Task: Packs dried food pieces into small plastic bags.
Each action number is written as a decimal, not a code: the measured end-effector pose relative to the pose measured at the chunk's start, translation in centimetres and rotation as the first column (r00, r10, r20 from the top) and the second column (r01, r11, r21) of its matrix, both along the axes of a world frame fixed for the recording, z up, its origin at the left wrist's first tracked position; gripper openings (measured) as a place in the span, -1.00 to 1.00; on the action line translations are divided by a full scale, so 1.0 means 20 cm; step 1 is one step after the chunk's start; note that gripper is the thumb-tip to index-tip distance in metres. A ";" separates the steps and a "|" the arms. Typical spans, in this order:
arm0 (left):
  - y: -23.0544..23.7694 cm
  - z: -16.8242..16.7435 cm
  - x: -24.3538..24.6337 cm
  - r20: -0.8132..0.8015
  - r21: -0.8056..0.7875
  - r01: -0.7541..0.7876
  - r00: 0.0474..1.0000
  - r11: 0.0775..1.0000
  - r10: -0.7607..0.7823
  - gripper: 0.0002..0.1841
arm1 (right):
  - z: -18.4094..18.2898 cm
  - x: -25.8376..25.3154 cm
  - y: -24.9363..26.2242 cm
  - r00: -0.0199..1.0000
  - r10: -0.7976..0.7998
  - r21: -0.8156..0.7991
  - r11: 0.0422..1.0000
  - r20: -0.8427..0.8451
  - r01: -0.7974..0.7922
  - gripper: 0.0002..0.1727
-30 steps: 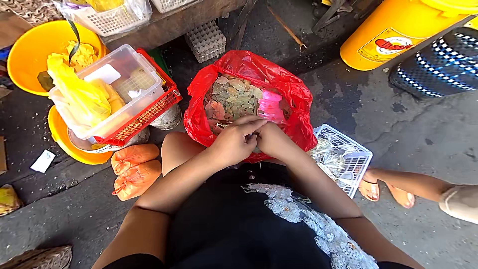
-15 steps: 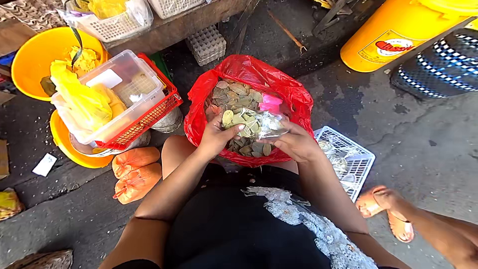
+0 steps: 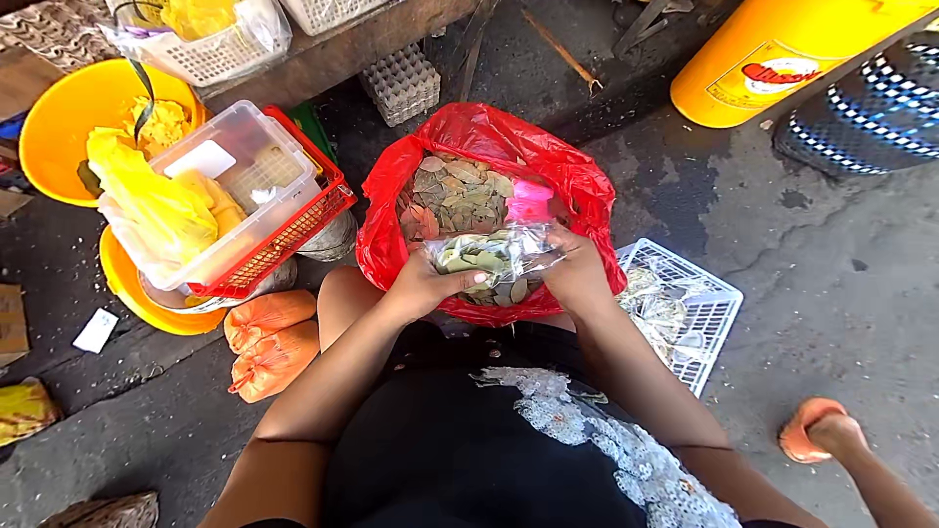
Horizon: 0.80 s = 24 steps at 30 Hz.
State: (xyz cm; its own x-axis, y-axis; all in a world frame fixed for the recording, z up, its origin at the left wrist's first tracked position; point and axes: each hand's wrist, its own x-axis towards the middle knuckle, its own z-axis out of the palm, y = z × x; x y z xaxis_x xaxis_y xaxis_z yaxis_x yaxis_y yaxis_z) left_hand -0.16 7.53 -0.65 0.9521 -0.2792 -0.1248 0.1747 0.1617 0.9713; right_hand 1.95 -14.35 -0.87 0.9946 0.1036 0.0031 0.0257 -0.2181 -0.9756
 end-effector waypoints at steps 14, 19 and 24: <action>-0.09 -0.06 -0.01 -0.133 -0.062 -0.227 0.967 0.972 0.217 -0.68 | 0.12 0.04 -0.08 0.919 0.387 -0.175 0.912 0.076 -0.370 -0.59; -0.05 -0.04 -0.01 -0.132 -0.133 -0.228 0.969 0.964 0.211 -0.67 | 0.07 0.06 -0.02 0.916 0.344 0.058 0.930 0.209 -0.362 0.20; -0.09 -0.05 -0.02 -0.181 -0.252 -0.271 0.956 0.929 0.229 -0.71 | 0.16 0.08 0.04 0.904 0.031 -0.116 0.993 0.427 0.021 -0.84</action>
